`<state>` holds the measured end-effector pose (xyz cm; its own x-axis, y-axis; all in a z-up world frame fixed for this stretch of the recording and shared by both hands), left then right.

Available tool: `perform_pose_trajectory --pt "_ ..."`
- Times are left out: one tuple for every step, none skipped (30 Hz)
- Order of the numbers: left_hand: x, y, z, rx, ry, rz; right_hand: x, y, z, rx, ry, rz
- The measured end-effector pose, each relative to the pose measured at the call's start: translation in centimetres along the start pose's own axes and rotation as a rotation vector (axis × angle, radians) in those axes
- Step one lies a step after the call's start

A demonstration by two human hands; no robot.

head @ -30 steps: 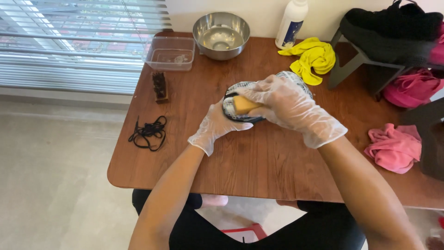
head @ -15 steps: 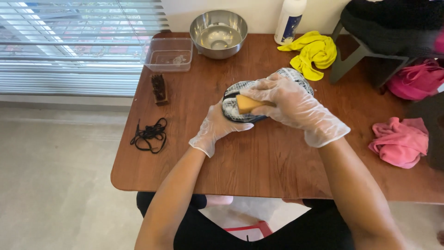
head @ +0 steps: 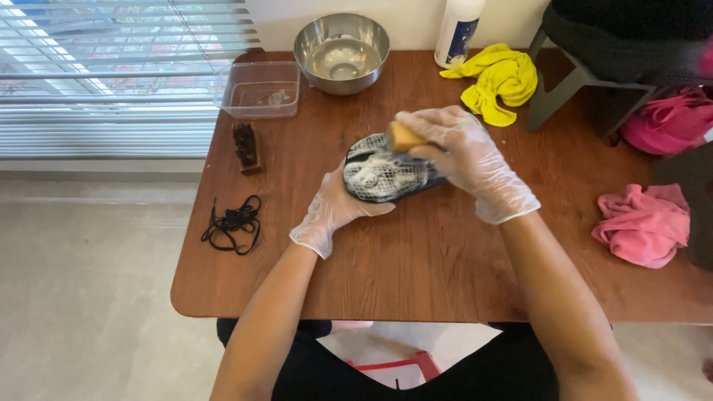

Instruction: The person scrubs the sole of a black and white sneaker using a sponge and cleaning solution. They hold the shoe with one hand and scrub the textured bottom with the other, focusing on the grooves and patterns.

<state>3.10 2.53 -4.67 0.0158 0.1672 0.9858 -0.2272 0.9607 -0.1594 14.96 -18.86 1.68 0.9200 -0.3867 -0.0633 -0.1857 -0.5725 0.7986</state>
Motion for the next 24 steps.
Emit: perform_pose_trajectory --pt "0.1 0.0 0.0 0.004 0.01 0.002 1.7 0.4 1.1 -0.03 -0.064 0.005" --pt "0.4 0.0 -0.2 0.006 0.018 0.003 3.6 0.8 2.1 -0.058 -0.127 0.013" --pt "0.5 0.1 -0.2 0.004 0.019 0.003 4.5 1.0 3.2 -0.059 -0.129 0.014" --pt "0.7 0.2 -0.2 0.009 0.027 0.005 5.4 1.2 4.2 -0.049 -0.168 0.031" --pt "0.8 0.3 -0.1 0.014 0.035 0.007 6.4 1.4 5.3 -0.038 -0.206 0.048" --pt "1.0 0.2 -0.2 0.016 0.033 0.008 6.5 1.0 5.7 -0.038 -0.203 0.048" --pt "1.2 0.0 -0.2 0.023 0.037 0.009 6.6 0.5 6.2 -0.005 -0.169 0.064" --pt "1.3 -0.1 -0.1 0.028 0.046 0.008 6.4 0.0 6.8 0.027 -0.142 0.079" --pt "1.4 -0.1 -0.1 0.028 0.049 0.006 4.9 -0.5 6.4 0.027 -0.144 0.076" --pt "1.6 -0.2 -0.2 0.028 0.058 0.005 3.2 -0.7 6.0 0.093 -0.084 0.063" --pt "1.8 -0.4 -0.3 0.028 0.067 0.004 1.6 -1.0 5.6 0.159 -0.025 0.049" --pt "2.0 -0.5 -0.4 0.026 0.065 0.005 0.5 -1.2 5.4 0.159 -0.024 0.053" --pt "2.1 -0.7 -0.4 0.028 0.069 0.007 -0.7 -1.4 5.2 0.201 0.034 0.122" --pt "2.2 -0.6 -0.3 0.03 0.081 0.003 -2.3 -1.7 5.2 0.241 0.085 0.185" --pt "2.4 -0.6 -0.3 0.027 0.087 0.0 -0.8 -0.9 5.6 0.24 0.078 0.184" --pt "2.4 -0.6 -0.2 0.028 0.105 -0.002 0.6 -0.2 6.2 0.129 0.019 0.125" --pt "2.5 -0.6 -0.1 0.029 0.123 -0.005 2.0 0.5 6.9 0.018 -0.04 0.065" --pt "2.6 -0.7 -0.1 0.026 0.127 -0.004 3.1 1.7 7.4 0.015 -0.043 0.066" --pt "2.7 -0.8 0.0 0.028 0.137 -0.002 4.4 2.7 7.9 -0.087 -0.156 0.101" --pt "2.8 -0.8 0.1 0.03 0.145 -0.001 5.7 3.8 8.4 -0.188 -0.266 0.137" --pt "2.5 -0.8 0.1 0.028 0.146 0.001 5.8 4.0 8.5 -0.189 -0.267 0.139" --pt "2.3 -0.7 0.0 0.029 0.137 -0.032 5.9 4.1 8.5 -0.199 -0.302 0.107" --pt "2.1 -0.5 -0.1 0.03 0.127 -0.065 6.0 4.1 8.5 -0.209 -0.337 0.075" --pt "1.9 -0.4 -0.3 0.027 0.124 -0.067 5.2 3.6 8.3 -0.205 -0.338 0.078"
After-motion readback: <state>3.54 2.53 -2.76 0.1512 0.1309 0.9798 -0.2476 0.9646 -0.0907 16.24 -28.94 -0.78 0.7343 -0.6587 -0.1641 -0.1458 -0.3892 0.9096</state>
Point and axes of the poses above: each hand's wrist, its own z-axis away from the middle knuckle, its own y-axis out of the back of the hand, x = y × z, the point moved 2 cm from there along -z, towards the middle knuckle, and after that the axes turned 13 degrees about z, right-handed, at the moved point
